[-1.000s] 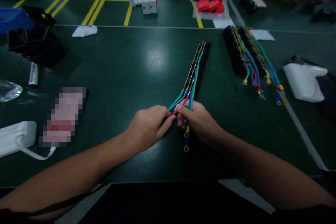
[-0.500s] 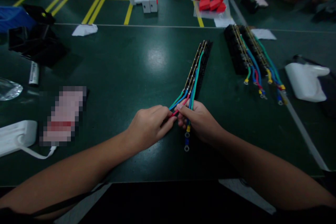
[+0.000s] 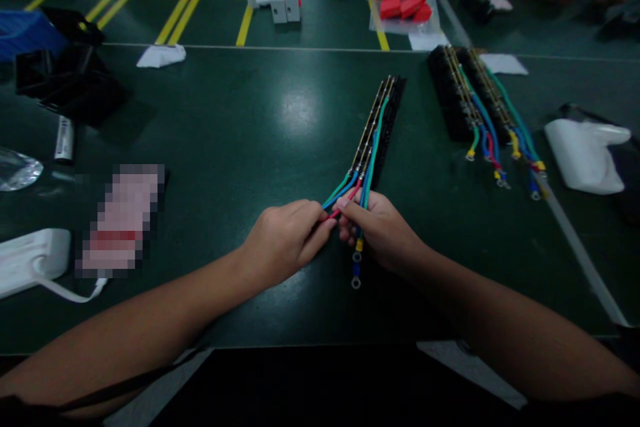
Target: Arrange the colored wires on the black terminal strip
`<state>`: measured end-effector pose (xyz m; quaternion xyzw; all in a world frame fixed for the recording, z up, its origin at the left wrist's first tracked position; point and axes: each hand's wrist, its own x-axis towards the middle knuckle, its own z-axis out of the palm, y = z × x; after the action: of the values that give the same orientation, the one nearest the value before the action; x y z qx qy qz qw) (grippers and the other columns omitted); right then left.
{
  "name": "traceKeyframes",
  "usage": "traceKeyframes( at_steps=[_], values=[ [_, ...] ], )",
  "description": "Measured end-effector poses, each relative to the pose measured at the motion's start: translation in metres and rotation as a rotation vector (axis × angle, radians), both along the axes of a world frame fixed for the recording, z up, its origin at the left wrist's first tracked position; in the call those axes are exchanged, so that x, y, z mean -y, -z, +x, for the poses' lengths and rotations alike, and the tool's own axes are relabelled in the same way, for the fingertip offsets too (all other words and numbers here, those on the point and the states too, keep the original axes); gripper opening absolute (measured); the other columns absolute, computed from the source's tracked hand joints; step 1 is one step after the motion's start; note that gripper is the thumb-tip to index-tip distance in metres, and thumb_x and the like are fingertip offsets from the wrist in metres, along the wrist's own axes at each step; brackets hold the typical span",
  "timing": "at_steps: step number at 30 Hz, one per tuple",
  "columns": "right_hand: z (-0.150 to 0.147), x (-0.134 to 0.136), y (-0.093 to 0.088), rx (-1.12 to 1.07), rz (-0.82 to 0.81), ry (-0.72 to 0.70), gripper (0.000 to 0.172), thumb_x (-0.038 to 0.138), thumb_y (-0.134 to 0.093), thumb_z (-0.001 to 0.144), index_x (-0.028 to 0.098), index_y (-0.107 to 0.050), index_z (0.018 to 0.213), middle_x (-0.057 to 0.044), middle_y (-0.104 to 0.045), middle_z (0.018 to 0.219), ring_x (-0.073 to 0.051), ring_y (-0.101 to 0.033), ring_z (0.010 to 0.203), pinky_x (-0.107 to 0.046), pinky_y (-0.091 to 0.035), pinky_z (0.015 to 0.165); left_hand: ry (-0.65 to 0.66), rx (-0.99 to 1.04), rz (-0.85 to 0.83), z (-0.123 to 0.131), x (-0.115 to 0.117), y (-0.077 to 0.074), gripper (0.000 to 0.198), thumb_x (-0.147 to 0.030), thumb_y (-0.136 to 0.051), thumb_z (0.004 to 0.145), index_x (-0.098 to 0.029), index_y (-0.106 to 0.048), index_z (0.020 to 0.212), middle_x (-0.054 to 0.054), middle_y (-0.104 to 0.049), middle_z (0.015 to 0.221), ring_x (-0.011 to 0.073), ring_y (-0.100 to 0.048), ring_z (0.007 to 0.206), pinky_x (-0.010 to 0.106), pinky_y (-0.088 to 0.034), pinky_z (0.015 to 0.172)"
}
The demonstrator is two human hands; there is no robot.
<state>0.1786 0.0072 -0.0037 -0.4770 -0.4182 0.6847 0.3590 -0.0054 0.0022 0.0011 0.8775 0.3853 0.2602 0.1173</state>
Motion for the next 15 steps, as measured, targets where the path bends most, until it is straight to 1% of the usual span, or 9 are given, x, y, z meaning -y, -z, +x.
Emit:
traceKeyframes(
  at_steps=[5,15],
  values=[
    [0.0005,-0.0001,0.0018,0.022,-0.001,0.0,0.023,0.037,-0.063,0.088,0.017,-0.056,0.079,0.003,-0.057,0.059,-0.009,-0.054,0.05,-0.022,-0.044,0.05,0.01,0.008,0.005,-0.0013,0.0003,0.0012,0.019,-0.027,-0.055,0.095,-0.015,-0.062,0.082,-0.002,-0.058,0.069,0.0104,-0.051,0.058,0.023,-0.036,0.056],
    [0.0002,-0.0005,0.0017,0.01,-0.001,-0.003,0.02,0.034,-0.063,0.088,0.017,-0.056,0.079,0.003,-0.058,0.061,-0.009,-0.055,0.051,-0.022,-0.045,0.051,0.032,-0.008,-0.012,-0.0012,-0.0009,0.0021,0.021,-0.029,-0.053,0.096,-0.015,-0.062,0.082,-0.001,-0.056,0.068,0.0106,-0.05,0.058,0.024,-0.036,0.055]
  ],
)
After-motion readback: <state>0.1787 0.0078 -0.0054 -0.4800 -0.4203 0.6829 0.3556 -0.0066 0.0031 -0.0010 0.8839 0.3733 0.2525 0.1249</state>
